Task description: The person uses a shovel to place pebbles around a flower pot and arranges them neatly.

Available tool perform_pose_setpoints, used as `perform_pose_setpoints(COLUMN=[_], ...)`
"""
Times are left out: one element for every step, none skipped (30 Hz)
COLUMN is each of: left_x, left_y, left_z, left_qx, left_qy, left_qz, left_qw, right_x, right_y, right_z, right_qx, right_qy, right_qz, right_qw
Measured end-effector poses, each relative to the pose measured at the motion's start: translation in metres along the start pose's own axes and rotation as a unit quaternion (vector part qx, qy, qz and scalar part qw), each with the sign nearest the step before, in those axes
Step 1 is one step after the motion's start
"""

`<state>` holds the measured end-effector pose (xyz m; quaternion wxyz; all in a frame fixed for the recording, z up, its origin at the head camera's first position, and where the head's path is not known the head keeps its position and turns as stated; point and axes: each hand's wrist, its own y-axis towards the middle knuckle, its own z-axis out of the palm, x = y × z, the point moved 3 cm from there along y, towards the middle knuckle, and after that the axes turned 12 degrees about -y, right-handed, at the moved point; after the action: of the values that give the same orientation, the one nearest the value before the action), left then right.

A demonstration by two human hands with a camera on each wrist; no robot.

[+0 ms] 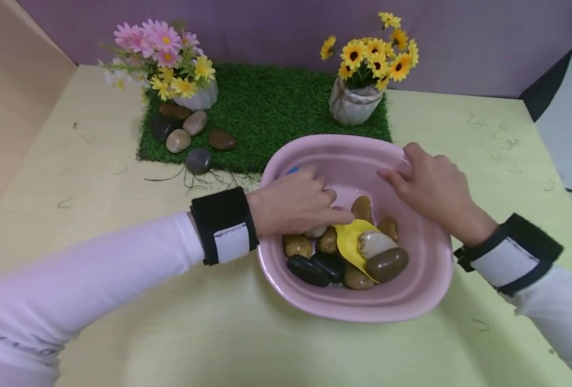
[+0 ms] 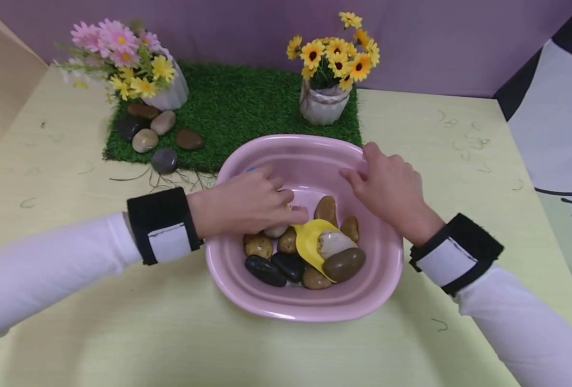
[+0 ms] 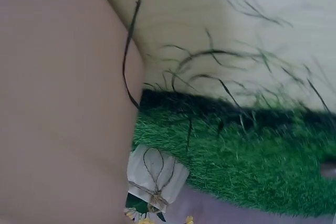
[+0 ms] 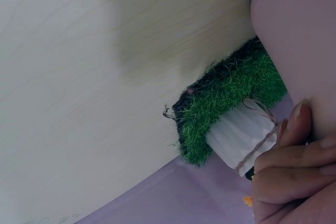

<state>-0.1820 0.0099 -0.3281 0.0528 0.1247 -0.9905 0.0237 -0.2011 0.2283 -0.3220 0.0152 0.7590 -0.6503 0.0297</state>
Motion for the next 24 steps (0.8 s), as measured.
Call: perform_pose_setpoints(left_x=[-0.0001, 0.0001, 0.0005, 0.0009, 0.0013, 0.0018, 0.0023, 0.0028, 0.0031, 0.0031, 0.0032, 0.0034, 0.0037, 0.0041, 0.0046, 0.0053, 0.0062, 0.0070, 0.0077, 0.0081, 0.0086, 0.0089, 0.0089, 0.0088], left_y=[0.0008, 0.0015, 0.0022, 0.0028, 0.0032, 0.0035, 0.0034, 0.0028, 0.0023, 0.0019, 0.0015, 0.0013, 0.0011, 0.0011, 0.0015, 0.0018, 0.0020, 0.0024, 0.0028, 0.0032, 0.0036, 0.0040, 0.0042, 0.0045], left_z=[-0.0009, -0.0019, -0.0029, -0.0038, -0.0047, -0.0053, -0.0056, -0.0056, -0.0051, -0.0045, -0.0038, -0.0029, -0.0021, -0.0015, -0.0010, -0.0005, -0.0001, 0.0003, 0.0006, 0.0007, 0.0010, 0.0012, 0.0013, 0.0015], left_qx=[0.014, 0.028, 0.041, 0.053, 0.058, 0.061, 0.064, 0.067, 0.074, 0.081, 0.088, 0.098, 0.106, 0.112, 0.116, 0.117, 0.118, 0.119, 0.120, 0.122, 0.122, 0.121, 0.119, 0.117], left_qy=[-0.014, -0.034, -0.050, -0.061, -0.066, -0.071, -0.080, -0.089, -0.096, -0.107, -0.121, -0.134, -0.147, -0.159, -0.168, -0.173, -0.176, -0.180, -0.184, -0.187, -0.189, -0.190, -0.192, -0.193], left_qz=[0.013, 0.021, 0.023, 0.023, 0.019, 0.011, 0.001, -0.009, -0.016, -0.019, -0.023, -0.025, -0.027, -0.028, -0.030, -0.034, -0.039, -0.046, -0.053, -0.061, -0.068, -0.073, -0.076, -0.079], left_qw=[0.9997, 0.9988, 0.9976, 0.9965, 0.9960, 0.9955, 0.9948, 0.9937, 0.9924, 0.9907, 0.9885, 0.9858, 0.9831, 0.9806, 0.9785, 0.9773, 0.9765, 0.9753, 0.9741, 0.9729, 0.9720, 0.9715, 0.9713, 0.9711], right_x=[-0.0001, -0.0003, -0.0004, -0.0006, -0.0006, -0.0006, -0.0006, -0.0005, -0.0006, -0.0007, -0.0008, -0.0009, -0.0009, -0.0009, -0.0008, -0.0004, 0.0000, 0.0003, 0.0006, 0.0008, 0.0010, 0.0011, 0.0011, 0.0009], right_y=[-0.0001, -0.0001, -0.0001, -0.0002, -0.0001, -0.0001, -0.0001, 0.0000, 0.0000, -0.0001, -0.0002, -0.0005, -0.0006, -0.0006, -0.0005, -0.0005, -0.0003, -0.0001, 0.0002, 0.0004, 0.0004, 0.0003, 0.0003, 0.0004], right_z=[-0.0002, -0.0002, -0.0002, -0.0002, -0.0001, 0.0000, 0.0000, 0.0001, 0.0001, 0.0001, 0.0001, 0.0001, 0.0001, 0.0002, 0.0003, 0.0002, 0.0000, 0.0001, 0.0001, 0.0000, -0.0003, -0.0004, -0.0003, -0.0003], right_qx=[0.000, 0.001, 0.002, 0.002, 0.002, 0.003, 0.002, 0.001, 0.000, -0.001, -0.001, -0.001, -0.002, -0.003, -0.004, -0.006, -0.008, -0.010, -0.011, -0.013, -0.014, -0.013, -0.011, -0.009], right_qy=[-0.001, -0.002, -0.003, -0.003, -0.003, -0.003, -0.002, -0.001, -0.001, 0.000, 0.001, 0.002, 0.003, 0.003, 0.003, 0.002, 0.001, 0.000, 0.000, -0.001, -0.002, -0.001, -0.001, -0.001], right_qz=[0.001, 0.002, 0.004, 0.004, 0.004, 0.002, 0.001, -0.001, -0.001, -0.001, 0.000, 0.000, 0.000, 0.000, -0.001, -0.002, -0.004, -0.006, -0.007, -0.007, -0.007, -0.006, -0.006, -0.005], right_qw=[1.000, 1.000, 1.000, 1.000, 1.000, 1.000, 1.000, 1.000, 1.000, 1.000, 1.000, 1.000, 1.000, 1.000, 1.000, 1.000, 1.000, 1.000, 1.000, 1.000, 1.000, 1.000, 1.000, 1.000])
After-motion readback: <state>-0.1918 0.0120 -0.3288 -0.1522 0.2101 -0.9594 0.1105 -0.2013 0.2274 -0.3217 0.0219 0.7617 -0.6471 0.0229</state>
